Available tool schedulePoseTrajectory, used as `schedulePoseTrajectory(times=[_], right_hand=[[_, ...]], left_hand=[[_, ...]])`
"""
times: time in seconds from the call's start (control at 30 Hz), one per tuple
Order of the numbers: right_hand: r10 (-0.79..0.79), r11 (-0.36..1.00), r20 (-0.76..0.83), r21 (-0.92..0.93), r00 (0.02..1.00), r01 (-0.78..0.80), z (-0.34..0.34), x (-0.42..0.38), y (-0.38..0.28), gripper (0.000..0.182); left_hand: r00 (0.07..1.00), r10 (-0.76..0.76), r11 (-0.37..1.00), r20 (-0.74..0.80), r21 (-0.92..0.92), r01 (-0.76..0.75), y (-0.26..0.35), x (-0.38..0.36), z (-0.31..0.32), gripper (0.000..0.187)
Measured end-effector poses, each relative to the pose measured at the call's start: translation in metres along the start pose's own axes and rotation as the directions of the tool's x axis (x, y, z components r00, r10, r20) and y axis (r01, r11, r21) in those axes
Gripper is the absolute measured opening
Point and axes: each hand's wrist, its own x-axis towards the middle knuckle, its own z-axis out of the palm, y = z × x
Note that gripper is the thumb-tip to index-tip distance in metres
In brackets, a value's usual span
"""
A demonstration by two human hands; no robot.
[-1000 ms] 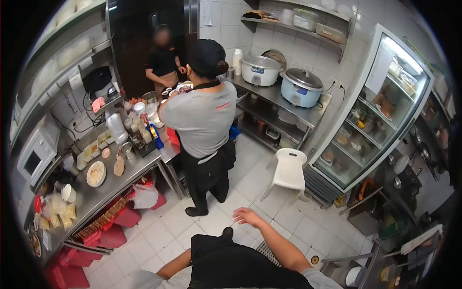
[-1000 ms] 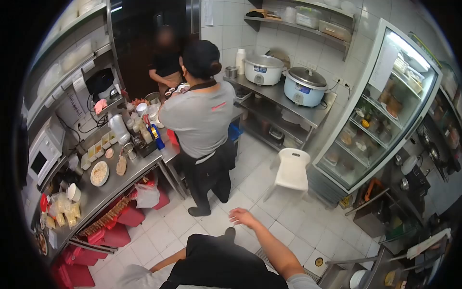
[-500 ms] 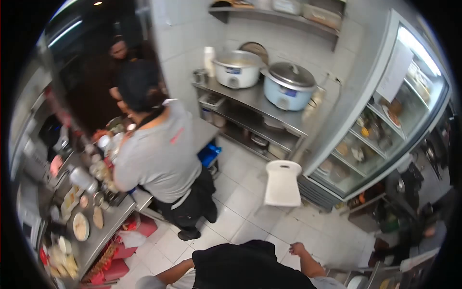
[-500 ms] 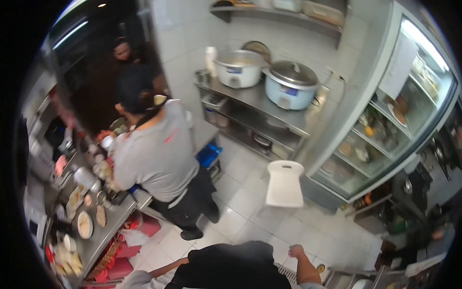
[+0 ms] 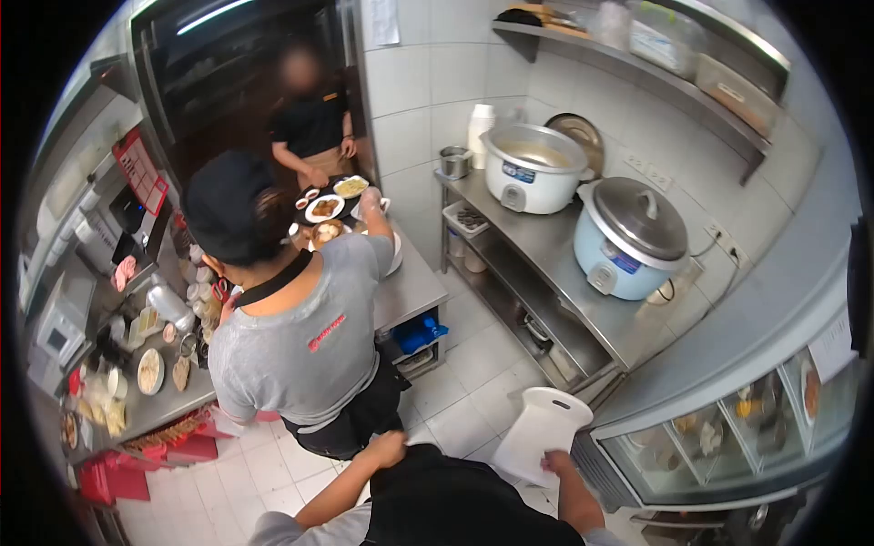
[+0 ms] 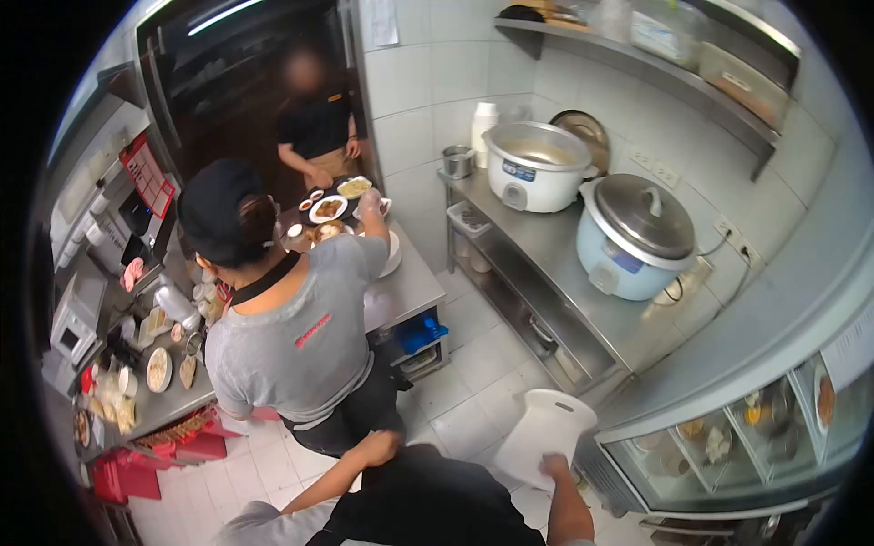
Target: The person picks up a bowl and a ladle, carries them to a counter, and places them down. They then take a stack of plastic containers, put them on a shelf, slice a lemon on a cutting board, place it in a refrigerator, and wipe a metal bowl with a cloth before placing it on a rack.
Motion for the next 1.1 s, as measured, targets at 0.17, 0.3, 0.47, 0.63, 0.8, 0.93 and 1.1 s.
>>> schedulePoseTrajectory(times=[0.17, 0.3, 0.47, 0.63, 0.8, 0.93, 1.1], right_hand=[[0.201, 0.663, 0.079, 0.723, 0.976, -0.194, -0.107, 0.156, -0.246, 0.013], [-0.023, 0.669, 0.150, 0.737, 0.988, -0.096, -0.109, 0.216, -0.387, 0.021], [-0.241, 0.895, 0.300, 0.436, 0.923, 0.093, -0.083, 0.238, -0.412, 0.029], [-0.208, 0.919, 0.537, 0.393, 0.817, -0.024, -0.101, 0.232, -0.373, 0.037], [0.209, 0.725, 0.410, 0.544, 0.888, -0.422, -0.157, 0.224, -0.342, 0.025], [0.292, 0.580, 0.365, 0.667, 0.884, -0.467, -0.197, 0.227, -0.340, 0.024], [0.278, 0.605, 0.336, 0.666, 0.900, -0.436, -0.212, 0.280, -0.369, 0.024]], left_hand=[[0.883, 0.197, 0.906, -0.426, -0.266, -0.330, 0.077, 0.149, -0.014, 0.030], [0.815, -0.143, 0.962, -0.561, -0.274, -0.020, 0.059, 0.273, -0.047, 0.033], [0.660, -0.298, 0.954, -0.690, -0.240, 0.180, 0.046, 0.370, -0.102, 0.030], [0.671, -0.184, 0.980, -0.719, -0.187, 0.069, 0.040, 0.425, -0.135, 0.029], [0.696, 0.030, 0.997, -0.718, 0.075, 0.035, -0.006, 0.431, -0.183, 0.031], [0.811, 0.140, 0.964, -0.568, 0.265, 0.019, -0.039, 0.421, -0.172, 0.039], [0.797, 0.187, 0.975, -0.575, 0.208, -0.079, -0.033, 0.411, -0.178, 0.044]])
